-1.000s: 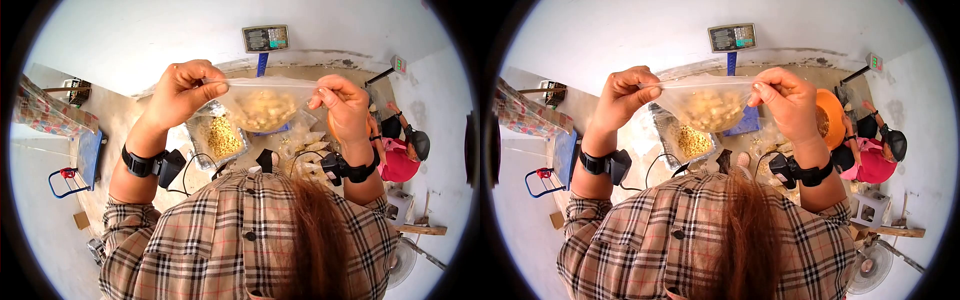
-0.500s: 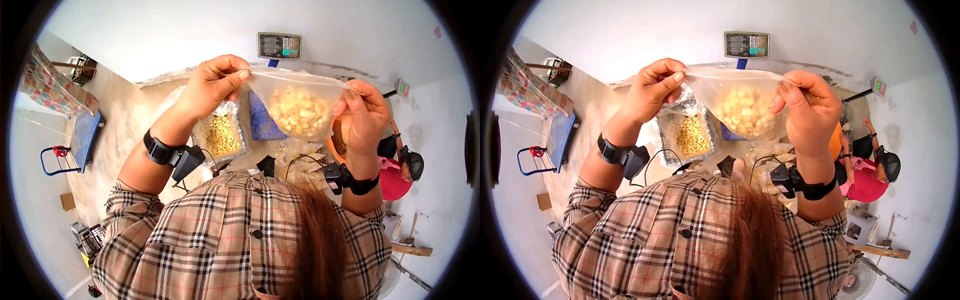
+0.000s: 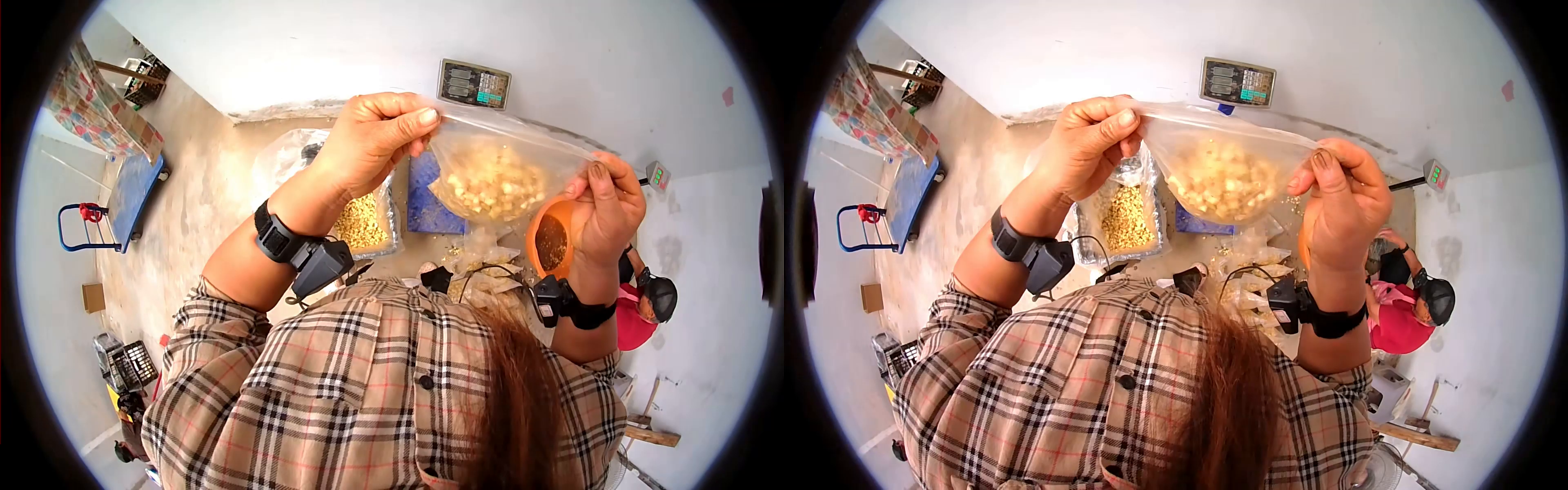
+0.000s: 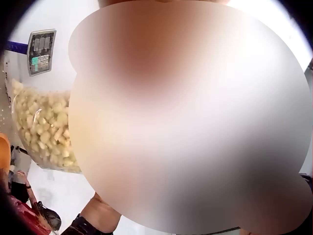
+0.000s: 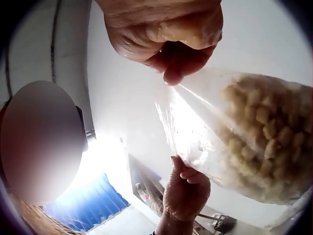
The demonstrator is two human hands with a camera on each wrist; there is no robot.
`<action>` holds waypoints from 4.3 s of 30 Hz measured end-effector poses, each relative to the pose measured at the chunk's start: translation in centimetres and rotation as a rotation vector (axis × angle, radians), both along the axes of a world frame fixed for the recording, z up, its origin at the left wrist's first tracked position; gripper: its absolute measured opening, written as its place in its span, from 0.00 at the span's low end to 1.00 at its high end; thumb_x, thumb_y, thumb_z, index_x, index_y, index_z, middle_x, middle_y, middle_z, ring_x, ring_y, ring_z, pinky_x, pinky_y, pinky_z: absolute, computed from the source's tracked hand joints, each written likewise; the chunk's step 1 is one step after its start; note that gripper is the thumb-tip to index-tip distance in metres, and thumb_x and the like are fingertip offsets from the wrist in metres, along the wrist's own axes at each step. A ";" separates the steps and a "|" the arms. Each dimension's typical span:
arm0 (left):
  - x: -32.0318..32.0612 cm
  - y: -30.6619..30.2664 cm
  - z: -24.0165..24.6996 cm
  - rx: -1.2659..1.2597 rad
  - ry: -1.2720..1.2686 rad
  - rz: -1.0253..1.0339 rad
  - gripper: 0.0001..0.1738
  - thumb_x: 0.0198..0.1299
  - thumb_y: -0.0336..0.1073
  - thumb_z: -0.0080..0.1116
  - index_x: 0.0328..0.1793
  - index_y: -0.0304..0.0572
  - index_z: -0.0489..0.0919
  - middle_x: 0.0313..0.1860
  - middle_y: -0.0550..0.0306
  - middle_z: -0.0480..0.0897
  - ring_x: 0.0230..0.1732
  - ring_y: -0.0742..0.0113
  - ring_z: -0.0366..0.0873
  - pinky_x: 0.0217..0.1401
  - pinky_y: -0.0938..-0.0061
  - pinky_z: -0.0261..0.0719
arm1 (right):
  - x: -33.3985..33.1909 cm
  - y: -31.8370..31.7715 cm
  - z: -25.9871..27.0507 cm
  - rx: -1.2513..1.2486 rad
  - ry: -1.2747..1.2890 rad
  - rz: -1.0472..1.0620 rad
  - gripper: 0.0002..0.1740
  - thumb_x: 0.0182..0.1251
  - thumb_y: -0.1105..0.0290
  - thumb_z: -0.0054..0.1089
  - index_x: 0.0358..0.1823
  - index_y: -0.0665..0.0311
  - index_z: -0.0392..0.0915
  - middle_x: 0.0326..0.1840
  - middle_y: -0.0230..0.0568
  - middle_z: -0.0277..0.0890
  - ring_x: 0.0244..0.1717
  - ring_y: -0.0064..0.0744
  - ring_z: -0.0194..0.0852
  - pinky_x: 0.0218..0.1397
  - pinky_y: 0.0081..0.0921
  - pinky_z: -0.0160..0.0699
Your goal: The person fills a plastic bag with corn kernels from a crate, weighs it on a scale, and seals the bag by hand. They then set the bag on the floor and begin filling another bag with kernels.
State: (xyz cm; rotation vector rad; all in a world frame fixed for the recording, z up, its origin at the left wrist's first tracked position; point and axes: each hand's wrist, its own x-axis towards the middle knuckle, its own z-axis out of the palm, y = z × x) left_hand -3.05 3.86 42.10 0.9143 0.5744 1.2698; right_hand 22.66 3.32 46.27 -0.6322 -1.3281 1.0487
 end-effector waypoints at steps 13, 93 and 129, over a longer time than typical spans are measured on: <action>-0.2 -1.2 1.7 0.077 0.058 0.099 0.06 0.55 0.31 0.56 0.35 0.36 0.79 0.27 0.61 0.75 0.26 0.77 0.69 0.31 0.85 0.68 | -0.4 0.4 -0.5 -0.007 0.026 -0.018 0.08 0.59 0.79 0.50 0.39 0.72 0.73 0.22 0.40 0.71 0.22 0.27 0.70 0.29 0.22 0.70; -1.0 -2.5 1.8 0.247 0.480 0.164 0.05 0.50 0.30 0.62 0.33 0.37 0.81 0.28 0.63 0.76 0.31 0.77 0.71 0.35 0.82 0.68 | -2.2 -0.3 -1.6 0.093 -0.036 -0.064 0.07 0.58 0.80 0.51 0.37 0.75 0.72 0.22 0.40 0.71 0.22 0.26 0.70 0.29 0.20 0.72; -0.8 -2.0 2.2 0.145 0.532 0.126 0.07 0.49 0.32 0.64 0.33 0.36 0.81 0.23 0.66 0.78 0.26 0.82 0.70 0.29 0.85 0.70 | -2.9 -0.8 -1.6 0.009 -0.063 -0.068 0.05 0.59 0.79 0.51 0.35 0.74 0.72 0.21 0.37 0.71 0.22 0.23 0.69 0.30 0.17 0.70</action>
